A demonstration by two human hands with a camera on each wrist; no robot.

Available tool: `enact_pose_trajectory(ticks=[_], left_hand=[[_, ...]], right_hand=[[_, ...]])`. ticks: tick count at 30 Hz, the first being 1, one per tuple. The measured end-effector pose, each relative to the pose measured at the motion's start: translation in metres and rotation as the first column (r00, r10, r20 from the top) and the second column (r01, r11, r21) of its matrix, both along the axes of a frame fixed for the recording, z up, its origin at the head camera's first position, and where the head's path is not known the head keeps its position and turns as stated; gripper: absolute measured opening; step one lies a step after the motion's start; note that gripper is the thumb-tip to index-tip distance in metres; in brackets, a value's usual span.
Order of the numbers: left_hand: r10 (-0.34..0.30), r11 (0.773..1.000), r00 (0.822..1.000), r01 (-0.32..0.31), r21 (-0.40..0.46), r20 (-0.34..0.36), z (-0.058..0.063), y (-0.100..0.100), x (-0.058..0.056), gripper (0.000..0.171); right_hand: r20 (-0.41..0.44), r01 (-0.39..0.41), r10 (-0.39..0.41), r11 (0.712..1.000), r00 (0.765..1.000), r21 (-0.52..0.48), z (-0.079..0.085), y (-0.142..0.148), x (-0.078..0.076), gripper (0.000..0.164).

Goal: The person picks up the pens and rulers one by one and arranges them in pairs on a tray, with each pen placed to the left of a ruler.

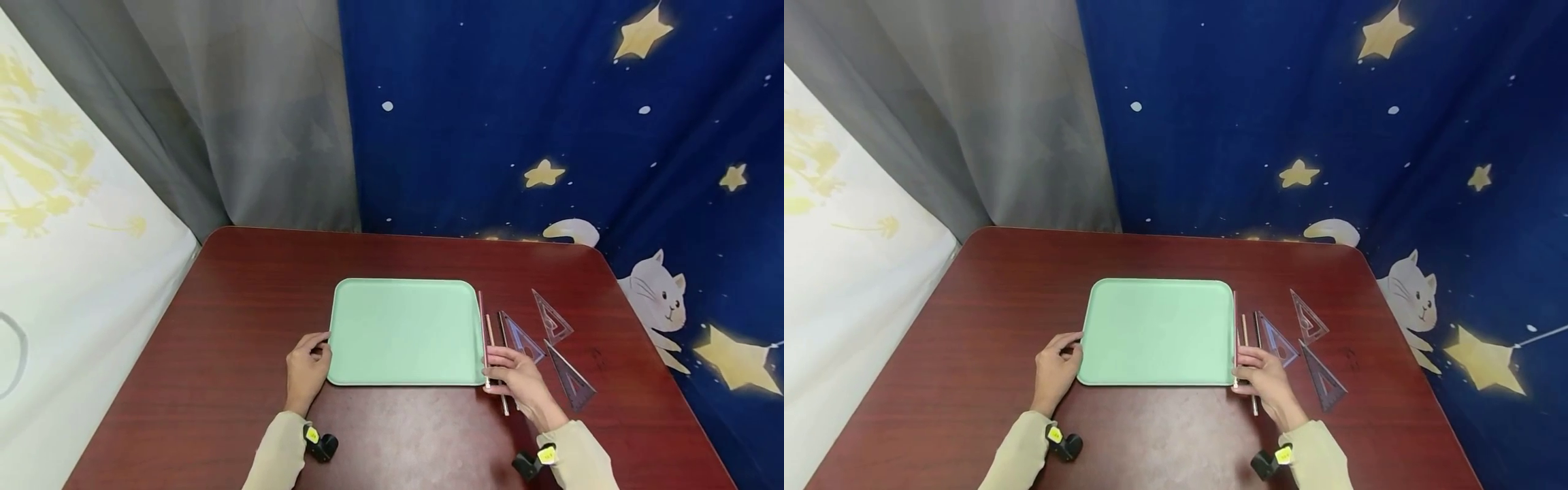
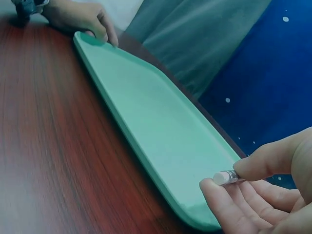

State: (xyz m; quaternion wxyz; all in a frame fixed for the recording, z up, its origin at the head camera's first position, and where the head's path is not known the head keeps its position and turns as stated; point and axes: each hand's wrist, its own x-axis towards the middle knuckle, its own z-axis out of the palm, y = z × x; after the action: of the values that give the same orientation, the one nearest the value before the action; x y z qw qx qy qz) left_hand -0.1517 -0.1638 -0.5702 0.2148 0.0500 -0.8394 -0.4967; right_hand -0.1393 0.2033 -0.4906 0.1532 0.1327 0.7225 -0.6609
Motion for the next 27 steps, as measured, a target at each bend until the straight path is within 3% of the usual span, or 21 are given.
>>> enact_pose_trajectory(ticks=[14,27], left_hand=[[0.014,1.000,1.000,-0.014,0.000,-0.013,0.000,0.000,0.001,0.022],[0.004,1.000,1.000,-0.004,-0.004,-0.002,0.001,0.000,0.003,0.022]], right_hand=[[0.000,-0.015,0.015,0.997,1.000,-0.071,-0.005,-0.048,-0.014,0.050],[-0.005,-0.088,0.088,0.990,0.996,-0.111,-0.013,-0.075,-0.011,0.053]])
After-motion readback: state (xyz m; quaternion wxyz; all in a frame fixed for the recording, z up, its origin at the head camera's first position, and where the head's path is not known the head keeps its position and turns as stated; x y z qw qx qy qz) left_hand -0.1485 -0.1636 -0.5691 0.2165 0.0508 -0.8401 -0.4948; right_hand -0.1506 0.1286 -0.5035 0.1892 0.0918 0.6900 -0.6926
